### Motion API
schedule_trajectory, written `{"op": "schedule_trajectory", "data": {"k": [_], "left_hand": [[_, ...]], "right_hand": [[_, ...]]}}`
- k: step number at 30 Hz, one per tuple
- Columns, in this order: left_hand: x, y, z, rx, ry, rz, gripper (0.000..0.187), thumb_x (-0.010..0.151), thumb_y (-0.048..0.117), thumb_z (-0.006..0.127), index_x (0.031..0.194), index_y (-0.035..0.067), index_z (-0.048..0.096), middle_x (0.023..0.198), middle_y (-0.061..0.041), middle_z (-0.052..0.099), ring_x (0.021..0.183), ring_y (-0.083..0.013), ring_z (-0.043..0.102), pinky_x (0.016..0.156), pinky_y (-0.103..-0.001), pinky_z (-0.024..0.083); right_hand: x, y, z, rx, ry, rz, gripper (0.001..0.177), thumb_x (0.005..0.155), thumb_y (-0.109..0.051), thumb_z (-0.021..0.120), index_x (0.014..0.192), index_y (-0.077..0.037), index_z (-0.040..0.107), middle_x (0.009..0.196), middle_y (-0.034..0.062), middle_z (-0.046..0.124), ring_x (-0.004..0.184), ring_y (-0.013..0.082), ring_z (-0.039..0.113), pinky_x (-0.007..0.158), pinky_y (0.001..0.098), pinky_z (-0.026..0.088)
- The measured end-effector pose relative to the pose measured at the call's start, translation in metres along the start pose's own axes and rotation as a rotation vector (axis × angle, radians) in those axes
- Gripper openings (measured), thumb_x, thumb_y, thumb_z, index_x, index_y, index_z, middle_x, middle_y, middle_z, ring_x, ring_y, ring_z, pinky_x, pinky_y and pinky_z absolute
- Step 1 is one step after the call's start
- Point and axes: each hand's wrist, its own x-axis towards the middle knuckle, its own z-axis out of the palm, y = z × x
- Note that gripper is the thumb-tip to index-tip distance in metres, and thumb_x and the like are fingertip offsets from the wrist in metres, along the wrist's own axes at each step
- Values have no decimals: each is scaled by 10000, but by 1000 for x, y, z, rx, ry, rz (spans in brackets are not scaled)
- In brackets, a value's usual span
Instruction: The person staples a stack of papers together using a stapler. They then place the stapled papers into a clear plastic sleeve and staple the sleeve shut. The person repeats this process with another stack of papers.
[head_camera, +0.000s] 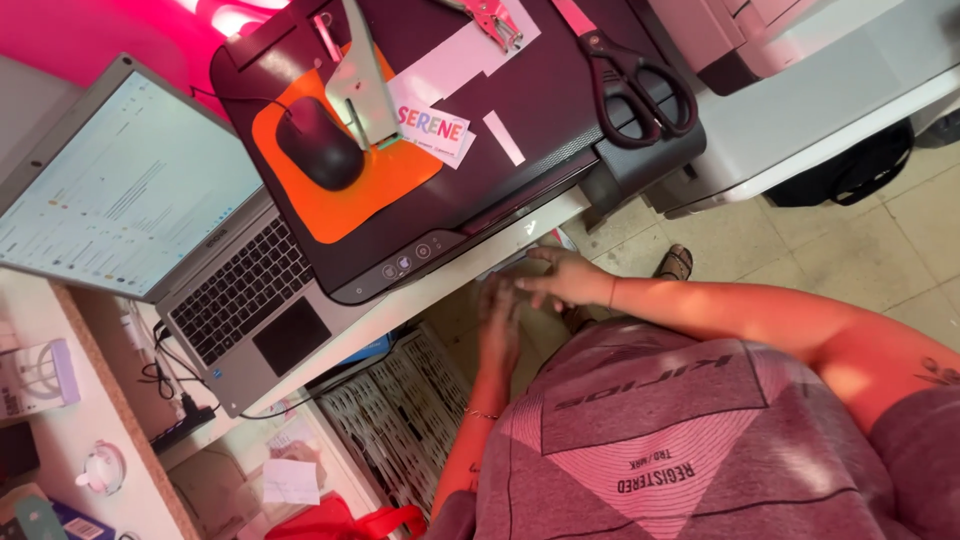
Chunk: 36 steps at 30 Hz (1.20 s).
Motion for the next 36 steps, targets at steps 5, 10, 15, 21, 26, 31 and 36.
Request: {"op": "schedule_trajectory", "data": {"k": [5, 10, 15, 21, 26, 31, 36], "left_hand": [[20, -5, -20, 11, 149, 30, 446, 967, 289, 705, 1332, 63, 588, 1353, -150, 565, 1334, -295, 479, 1171, -541, 288], [3, 9, -12, -123, 341, 25, 298, 901, 191, 804, 1096, 49, 631, 1070, -81, 589, 1060, -246, 578, 1039, -471, 434], [-30, 36, 10, -261, 163, 11, 140, 972, 195, 714, 937, 92, 627, 959, -62, 651, 933, -217, 654, 932, -429, 502], [-86, 73, 90, 67, -362, 233, 433, 964, 88, 566, 1377, -33, 517, 581, -53, 520, 619, -146, 522, 787, -321, 521], [-108, 98, 180, 422, -734, 694, 847, 909, 36, 718, 1600, 101, 233, 752, -102, 671, 697, -182, 667, 758, -308, 573], [-100, 124, 324, 638, -520, 1617, 964, 749, 106, 910, 1466, -190, 337, 961, -139, 797, 875, -268, 769, 881, -410, 622], [-84, 145, 418, 1032, -69, 1520, 1162, 803, 402, 906, 1596, -57, 191, 1559, -426, 281, 1353, -645, 401, 1106, -749, 300]], "right_hand": [[28, 15, 16, 244, 139, 18, 424, 943, -348, 741, 1203, -27, 648, 662, 157, 720, 340, 113, 515, 253, 188, 365], [-25, -42, 23, 352, 204, 68, 267, 872, -246, 824, 1022, -43, 734, 528, 77, 552, 365, 98, 433, 297, 167, 356], [-124, -108, -3, 32, -123, -227, 223, 959, -273, 726, 974, -51, 716, 443, 120, 588, 323, 169, 532, 343, 219, 420], [-230, -103, -88, -336, 139, -828, 367, 864, -217, 824, 1220, -163, 756, 597, -43, 596, 495, 63, 454, 513, 220, 427], [-303, -80, -149, -262, 368, -1076, 461, 859, -119, 790, 1293, -60, 646, 520, -35, 660, 453, 34, 578, 525, 173, 520], [-326, -43, -221, -169, 644, -1063, 679, 716, -35, 846, 1355, -35, 616, 507, 7, 770, 329, 91, 584, 400, 185, 504], [-360, -95, -303, -470, 1010, -917, 930, 790, -231, 842, 1572, -59, 368, 991, 69, 805, 889, 296, 759, 869, 447, 564]]}}
